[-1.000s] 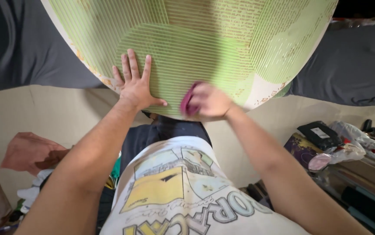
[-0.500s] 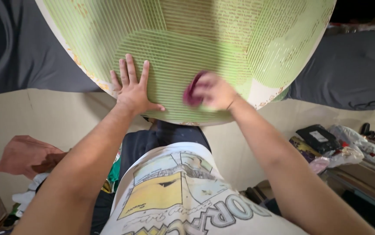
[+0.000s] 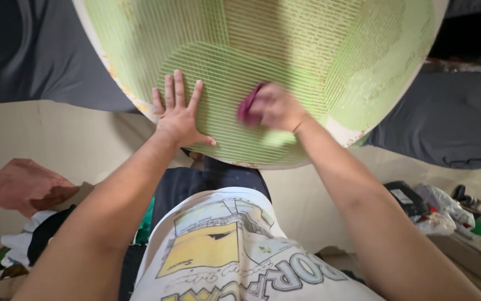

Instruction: Wipe a round table surface and placemats with a cloth.

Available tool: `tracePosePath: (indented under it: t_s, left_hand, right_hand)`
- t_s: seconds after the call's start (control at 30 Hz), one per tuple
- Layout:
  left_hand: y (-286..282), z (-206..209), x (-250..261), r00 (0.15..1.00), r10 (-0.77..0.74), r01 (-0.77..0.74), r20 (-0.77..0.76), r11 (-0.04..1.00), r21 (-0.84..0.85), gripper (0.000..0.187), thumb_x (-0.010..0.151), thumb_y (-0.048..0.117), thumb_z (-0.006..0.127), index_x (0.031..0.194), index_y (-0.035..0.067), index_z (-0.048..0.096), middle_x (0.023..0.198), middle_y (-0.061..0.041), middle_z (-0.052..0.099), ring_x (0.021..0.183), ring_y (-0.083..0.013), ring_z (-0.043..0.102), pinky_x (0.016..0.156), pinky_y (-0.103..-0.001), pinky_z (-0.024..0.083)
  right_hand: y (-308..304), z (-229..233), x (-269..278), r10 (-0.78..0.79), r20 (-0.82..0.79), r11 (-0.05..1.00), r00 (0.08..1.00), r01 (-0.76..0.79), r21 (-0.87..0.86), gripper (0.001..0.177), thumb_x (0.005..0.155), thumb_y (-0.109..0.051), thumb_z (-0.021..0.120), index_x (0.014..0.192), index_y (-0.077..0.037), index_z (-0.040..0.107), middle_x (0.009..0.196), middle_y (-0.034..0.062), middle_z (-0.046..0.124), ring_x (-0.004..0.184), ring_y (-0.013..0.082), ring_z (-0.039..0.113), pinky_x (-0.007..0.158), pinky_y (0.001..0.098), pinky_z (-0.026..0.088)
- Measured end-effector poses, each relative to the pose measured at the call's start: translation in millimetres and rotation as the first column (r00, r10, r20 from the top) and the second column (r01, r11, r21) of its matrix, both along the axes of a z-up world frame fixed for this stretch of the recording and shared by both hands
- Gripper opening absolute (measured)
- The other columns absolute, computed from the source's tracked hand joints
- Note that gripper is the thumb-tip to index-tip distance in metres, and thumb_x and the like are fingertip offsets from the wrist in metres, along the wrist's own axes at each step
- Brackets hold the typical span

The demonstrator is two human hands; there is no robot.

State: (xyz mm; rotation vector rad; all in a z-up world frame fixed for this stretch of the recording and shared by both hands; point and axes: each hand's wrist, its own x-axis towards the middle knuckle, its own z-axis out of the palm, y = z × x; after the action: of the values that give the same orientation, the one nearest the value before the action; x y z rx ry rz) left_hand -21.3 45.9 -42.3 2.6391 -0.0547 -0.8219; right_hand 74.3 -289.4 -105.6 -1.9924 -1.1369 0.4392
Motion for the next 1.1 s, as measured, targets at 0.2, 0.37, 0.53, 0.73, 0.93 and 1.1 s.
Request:
tracePosePath:
  t_s: [0.2, 0.37, 0.53, 0.73, 0.93, 1.1]
  left_hand:
    - [-3.8, -1.1, -4.6, 1.0, 0.002, -0.002, -0.028, 1.0, -0.014, 0.164, 0.037, 0.08, 0.086, 0.166, 0.026, 0.0, 0.167, -0.027, -0.02, 0.155, -0.0444, -0.02, 0.119, -0.07, -0.009]
    - [0.8, -20.4, -9.1, 0.998, 0.002, 0.0, 0.06, 0.999, -0.036, 0.16, 0.041, 0.077, 0.087, 0.168, 0.025, 0.004, 0.168, -0.028, -0.016, 0.156, -0.0454, -0.017, 0.119, -0.071, -0.008]
    - [-1.0, -7.3, -11.2, 1.0, 0.001, 0.0, 0.017, 0.998, -0.063, 0.163, 0.038, 0.074, 0.088, 0.169, 0.025, 0.005, 0.168, -0.028, -0.015, 0.156, -0.0456, -0.016, 0.12, -0.071, -0.008]
    - [4.2, -19.2, -9.0, 0.996, 0.01, -0.002, 0.093, 0.996, -0.089, 0.162, 0.041, 0.076, 0.087, 0.171, 0.024, 0.006, 0.17, -0.028, -0.014, 0.157, -0.0465, -0.015, 0.122, -0.071, -0.009]
    - [2.4, -1.6, -0.8, 0.998, 0.017, -0.013, 0.062, 0.997, -0.071, 0.16, 0.045, 0.074, 0.089, 0.171, 0.021, 0.005, 0.169, -0.029, -0.015, 0.157, -0.0475, -0.016, 0.123, -0.071, -0.008]
    - [-4.6, 0.7, -5.4, 0.999, 0.032, -0.033, -0.013, 0.998, -0.054, 0.16, 0.048, 0.072, 0.09, 0.172, 0.022, 0.002, 0.169, -0.029, -0.016, 0.157, -0.0472, -0.016, 0.122, -0.072, -0.008]
  right_hand:
    - [86.9, -2.5, -39.7, -0.626, 0.505, 0.699, 0.595, 0.715, 0.025, 0.032, 0.083, -0.003, 0.07, 0.114, -0.002, 0.066, 0.123, 0.0186, 0.058, 0.112, 0.0381, 0.057, 0.1, 0.0459, 0.045]
    - [76.4, 41.3, -66.2, -0.057, -0.034, 0.996, 0.998, 0.055, -0.077, 0.026, 0.085, -0.01, 0.067, 0.11, -0.006, 0.066, 0.115, 0.0131, 0.062, 0.109, 0.0317, 0.061, 0.097, 0.0435, 0.05]
    - [48.0, 43.4, -29.0, -0.28, 0.224, 0.928, 0.933, 0.323, -0.187, 0.029, 0.083, -0.004, 0.066, 0.112, -0.008, 0.07, 0.118, 0.0161, 0.063, 0.112, 0.035, 0.058, 0.098, 0.0459, 0.049]
    - [72.7, 16.7, -105.0, -0.771, 0.348, 0.5, 0.534, 0.845, -0.189, 0.014, 0.088, -0.004, 0.064, 0.102, -0.002, 0.065, 0.108, 0.0154, 0.058, 0.105, 0.0345, 0.055, 0.085, 0.0453, 0.042]
    - [-14.4, 46.1, -67.3, 0.057, 0.061, 0.977, 0.996, -0.044, -0.207, 0.021, 0.082, -0.02, 0.076, 0.102, -0.013, 0.075, 0.11, 0.0082, 0.065, 0.106, 0.0305, 0.06, 0.095, 0.0453, 0.05]
    - [3.2, -1.8, -108.8, -0.763, 0.551, 0.417, 0.338, 0.908, 0.02, 0.031, 0.088, -0.008, 0.064, 0.119, -0.009, 0.064, 0.12, 0.0144, 0.056, 0.111, 0.0327, 0.057, 0.098, 0.0484, 0.049]
